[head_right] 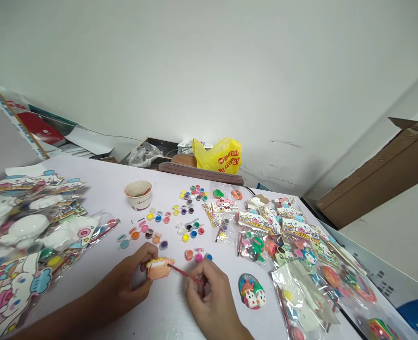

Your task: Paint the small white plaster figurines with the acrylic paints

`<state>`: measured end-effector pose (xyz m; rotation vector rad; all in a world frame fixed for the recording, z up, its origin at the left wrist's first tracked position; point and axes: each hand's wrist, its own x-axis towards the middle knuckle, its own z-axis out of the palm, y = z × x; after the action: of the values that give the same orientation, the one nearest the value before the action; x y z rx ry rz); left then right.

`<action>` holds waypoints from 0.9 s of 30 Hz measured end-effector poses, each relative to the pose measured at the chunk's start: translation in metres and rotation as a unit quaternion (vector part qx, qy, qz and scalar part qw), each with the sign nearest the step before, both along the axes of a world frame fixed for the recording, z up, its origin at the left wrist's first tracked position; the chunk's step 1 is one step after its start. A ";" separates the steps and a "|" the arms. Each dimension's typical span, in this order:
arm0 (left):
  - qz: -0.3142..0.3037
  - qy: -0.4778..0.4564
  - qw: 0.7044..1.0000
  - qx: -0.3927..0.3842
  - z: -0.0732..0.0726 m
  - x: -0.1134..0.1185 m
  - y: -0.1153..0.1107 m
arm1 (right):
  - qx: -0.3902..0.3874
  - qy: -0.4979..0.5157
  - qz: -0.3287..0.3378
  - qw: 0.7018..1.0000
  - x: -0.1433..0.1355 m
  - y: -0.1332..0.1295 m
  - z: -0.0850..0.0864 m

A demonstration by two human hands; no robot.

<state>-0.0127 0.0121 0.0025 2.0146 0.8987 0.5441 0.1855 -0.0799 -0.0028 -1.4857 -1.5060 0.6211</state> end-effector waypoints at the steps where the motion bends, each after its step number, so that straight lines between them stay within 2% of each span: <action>1: 0.002 -0.001 1.000 -0.001 0.000 0.000 0.000 | 0.007 -0.003 0.006 1.000 0.000 0.000 0.000; 3: 0.001 -0.007 1.000 -0.002 -0.001 0.000 0.000 | 0.011 -0.014 0.017 1.000 0.000 0.000 0.001; 8: -0.001 -0.001 1.000 0.001 0.002 0.000 0.000 | 0.013 -0.009 -0.012 1.000 0.001 -0.001 0.004; 12: -0.005 -0.006 1.000 0.008 0.005 0.000 -0.001 | 0.005 -0.018 0.017 1.000 0.002 0.000 0.006; 27: -0.024 0.004 0.999 -0.029 0.007 -0.001 0.000 | -0.027 0.007 0.003 1.000 0.004 0.001 0.003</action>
<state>-0.0139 0.0125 0.0095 1.9816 0.8598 0.4788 0.1896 -0.0791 0.0006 -1.5151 -1.4951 0.6797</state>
